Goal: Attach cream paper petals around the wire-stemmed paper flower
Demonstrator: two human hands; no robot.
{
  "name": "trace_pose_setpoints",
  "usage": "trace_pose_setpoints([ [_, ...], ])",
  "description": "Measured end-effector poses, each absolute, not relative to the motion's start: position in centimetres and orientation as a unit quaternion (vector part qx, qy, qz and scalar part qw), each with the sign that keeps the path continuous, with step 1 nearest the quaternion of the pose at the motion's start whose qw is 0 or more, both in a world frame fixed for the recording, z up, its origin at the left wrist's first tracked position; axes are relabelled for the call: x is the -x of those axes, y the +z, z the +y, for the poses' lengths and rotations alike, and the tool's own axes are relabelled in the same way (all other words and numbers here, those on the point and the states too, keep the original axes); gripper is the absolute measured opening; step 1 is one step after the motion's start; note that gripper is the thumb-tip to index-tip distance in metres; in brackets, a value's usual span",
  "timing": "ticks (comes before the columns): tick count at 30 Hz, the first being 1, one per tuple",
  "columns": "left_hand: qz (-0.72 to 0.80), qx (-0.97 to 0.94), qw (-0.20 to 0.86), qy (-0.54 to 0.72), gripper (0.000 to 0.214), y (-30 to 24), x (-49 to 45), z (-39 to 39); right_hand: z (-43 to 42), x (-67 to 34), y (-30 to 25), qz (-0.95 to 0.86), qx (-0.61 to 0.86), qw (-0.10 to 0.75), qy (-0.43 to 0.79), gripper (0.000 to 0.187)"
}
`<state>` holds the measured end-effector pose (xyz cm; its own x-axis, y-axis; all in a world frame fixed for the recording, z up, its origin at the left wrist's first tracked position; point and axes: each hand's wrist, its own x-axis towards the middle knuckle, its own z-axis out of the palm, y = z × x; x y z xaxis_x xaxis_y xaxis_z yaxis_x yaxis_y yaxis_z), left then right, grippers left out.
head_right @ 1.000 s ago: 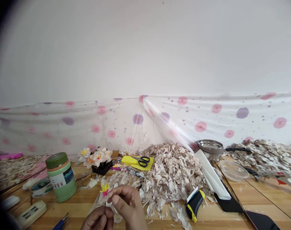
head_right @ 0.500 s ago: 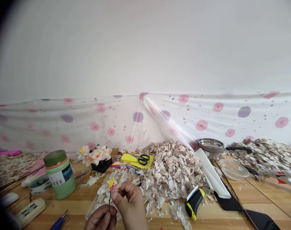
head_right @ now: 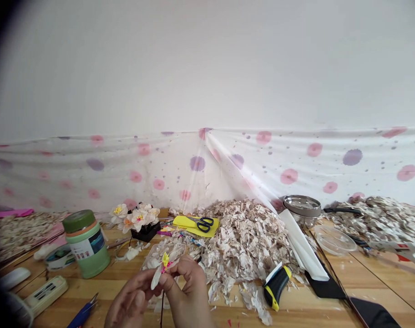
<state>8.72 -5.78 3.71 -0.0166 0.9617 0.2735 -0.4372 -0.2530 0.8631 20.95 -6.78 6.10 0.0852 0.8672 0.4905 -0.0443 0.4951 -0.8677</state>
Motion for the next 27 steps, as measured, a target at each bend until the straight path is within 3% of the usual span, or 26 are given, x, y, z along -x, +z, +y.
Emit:
trace_pose_setpoints([
  [6, 0.294, -0.505, 0.481, 0.654, 0.042, 8.0, -9.7, -5.5, -6.0, -21.6, 7.4, -0.628, 0.371, 0.654, 0.201, 0.028],
  [12, 0.309, -0.539, 0.404, 0.672, 0.023, 9.4, -11.4, -4.2, -3.8, -23.0, 7.4, -0.659, 0.360, 0.646, 0.137, 0.023],
  [19, 0.319, -0.552, 0.429, 0.640, 0.014, 9.2, -10.9, -1.1, -1.8, -24.7, 6.9, -0.617, 0.373, 0.662, 0.207, 0.023],
  [27, 0.328, -0.573, 0.512, 0.549, 0.026, 8.9, -10.9, 1.5, -0.4, -25.8, 6.0, -0.500, 0.351, 0.645, 0.458, 0.027],
])
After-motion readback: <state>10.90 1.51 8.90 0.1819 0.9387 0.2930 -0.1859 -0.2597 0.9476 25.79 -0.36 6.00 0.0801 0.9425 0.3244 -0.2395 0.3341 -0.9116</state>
